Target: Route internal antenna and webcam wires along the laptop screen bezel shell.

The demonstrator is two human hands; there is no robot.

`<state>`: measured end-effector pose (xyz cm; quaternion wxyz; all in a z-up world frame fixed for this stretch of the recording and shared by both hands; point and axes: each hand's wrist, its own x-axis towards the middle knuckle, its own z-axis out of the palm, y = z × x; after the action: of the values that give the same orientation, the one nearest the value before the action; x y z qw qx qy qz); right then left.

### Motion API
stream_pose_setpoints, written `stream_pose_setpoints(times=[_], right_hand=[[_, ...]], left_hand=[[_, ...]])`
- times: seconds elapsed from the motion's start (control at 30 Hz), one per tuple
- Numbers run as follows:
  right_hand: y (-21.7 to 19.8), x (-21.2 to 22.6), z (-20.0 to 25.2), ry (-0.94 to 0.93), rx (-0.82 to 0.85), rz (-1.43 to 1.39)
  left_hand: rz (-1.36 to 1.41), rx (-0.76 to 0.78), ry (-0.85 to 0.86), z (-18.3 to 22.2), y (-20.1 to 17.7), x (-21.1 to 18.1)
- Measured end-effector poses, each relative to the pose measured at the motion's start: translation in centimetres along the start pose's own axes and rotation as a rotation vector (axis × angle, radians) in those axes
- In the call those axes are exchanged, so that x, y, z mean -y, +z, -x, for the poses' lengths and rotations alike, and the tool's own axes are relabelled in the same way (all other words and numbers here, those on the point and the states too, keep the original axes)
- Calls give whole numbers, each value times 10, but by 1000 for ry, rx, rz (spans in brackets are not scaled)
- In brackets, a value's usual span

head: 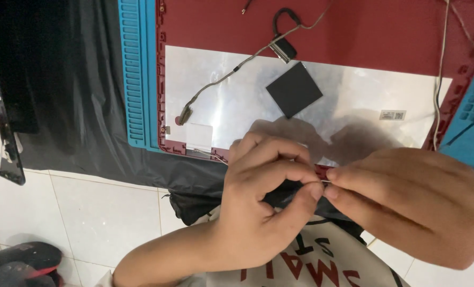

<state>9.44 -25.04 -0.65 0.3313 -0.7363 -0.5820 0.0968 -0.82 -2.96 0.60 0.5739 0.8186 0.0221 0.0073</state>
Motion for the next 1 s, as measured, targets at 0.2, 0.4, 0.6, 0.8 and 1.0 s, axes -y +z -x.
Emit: stream_pose_setpoints(times=[0.2, 0.4, 0.6, 0.8, 1.0], right_hand=[[9, -1, 7, 571, 68, -447], [2, 2, -10, 559, 16, -821], [18, -3, 15, 789, 175, -657], [5, -5, 1, 679, 148, -716], [-21, 6, -79, 1033, 1070, -108]], left_hand=[[45, -23, 20, 6, 1, -1], [-54, -148, 92, 7, 11, 9], [-44, -110, 79, 7, 12, 11], [-37, -28, 74, 5, 1, 9], [-436, 63, 291, -1, -22, 18]])
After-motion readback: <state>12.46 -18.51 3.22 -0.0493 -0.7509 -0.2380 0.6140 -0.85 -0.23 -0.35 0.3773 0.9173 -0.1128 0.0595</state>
